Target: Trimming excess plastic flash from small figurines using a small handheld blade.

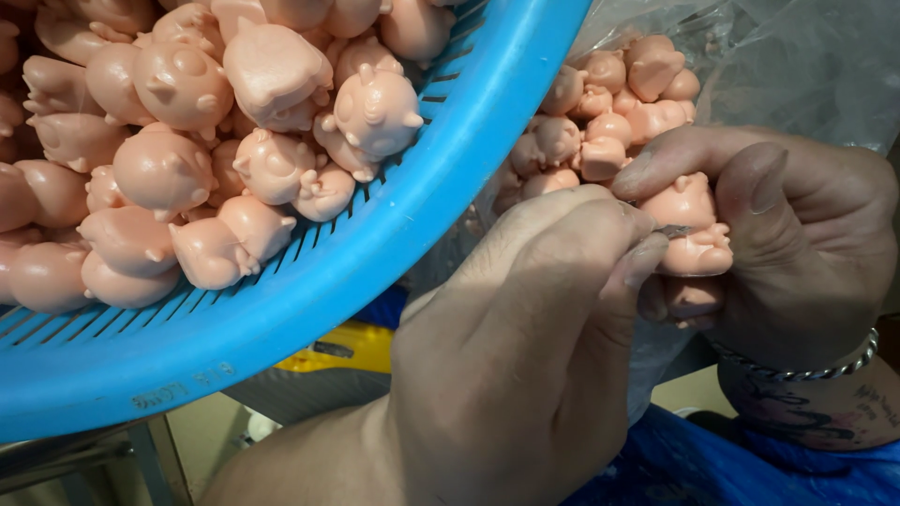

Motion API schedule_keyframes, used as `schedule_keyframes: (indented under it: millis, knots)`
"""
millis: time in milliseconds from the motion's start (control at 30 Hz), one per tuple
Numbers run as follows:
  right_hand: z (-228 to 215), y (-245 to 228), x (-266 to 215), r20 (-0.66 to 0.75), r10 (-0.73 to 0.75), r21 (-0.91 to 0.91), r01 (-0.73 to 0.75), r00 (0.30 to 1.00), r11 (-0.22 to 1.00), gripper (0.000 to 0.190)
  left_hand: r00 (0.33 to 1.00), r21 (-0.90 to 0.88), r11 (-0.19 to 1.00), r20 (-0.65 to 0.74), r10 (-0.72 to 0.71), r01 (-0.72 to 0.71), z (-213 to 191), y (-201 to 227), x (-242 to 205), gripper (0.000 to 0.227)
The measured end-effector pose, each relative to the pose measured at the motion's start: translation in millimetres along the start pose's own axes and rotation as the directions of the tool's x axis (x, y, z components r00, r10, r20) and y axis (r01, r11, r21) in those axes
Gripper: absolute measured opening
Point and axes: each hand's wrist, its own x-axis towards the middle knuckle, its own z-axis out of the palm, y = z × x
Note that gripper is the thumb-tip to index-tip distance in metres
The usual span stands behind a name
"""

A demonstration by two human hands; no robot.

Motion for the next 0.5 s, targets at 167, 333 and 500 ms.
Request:
schedule_keyframes:
  millis: [167, 333, 500]
  knots:
    - [-1.8, -4.7, 2.1, 0.022, 0.065, -0.057, -0.063, 0.998, 0.996, 0.054, 1.000, 0.009, 1.000, 0.010, 0.014, -0.014, -1.1, -0.7, 0.1, 0.022]
    - [1.6, -6.6, 3.2, 0.020, 0.073, 0.013, -0.073, 0.997, 0.997, 0.049, 1.000, 0.016, 1.000, 0.017, 0.025, -0.025, -3.9, -0.6, -0.2, 0.023]
    - [-0.9, -5.9, 6.4, 0.058, 0.049, 0.057, -0.052, 0.997, 0.997, 0.045, 0.999, 0.019, 0.999, 0.024, 0.036, -0.037, -4.4, -1.8, 1.2, 0.024]
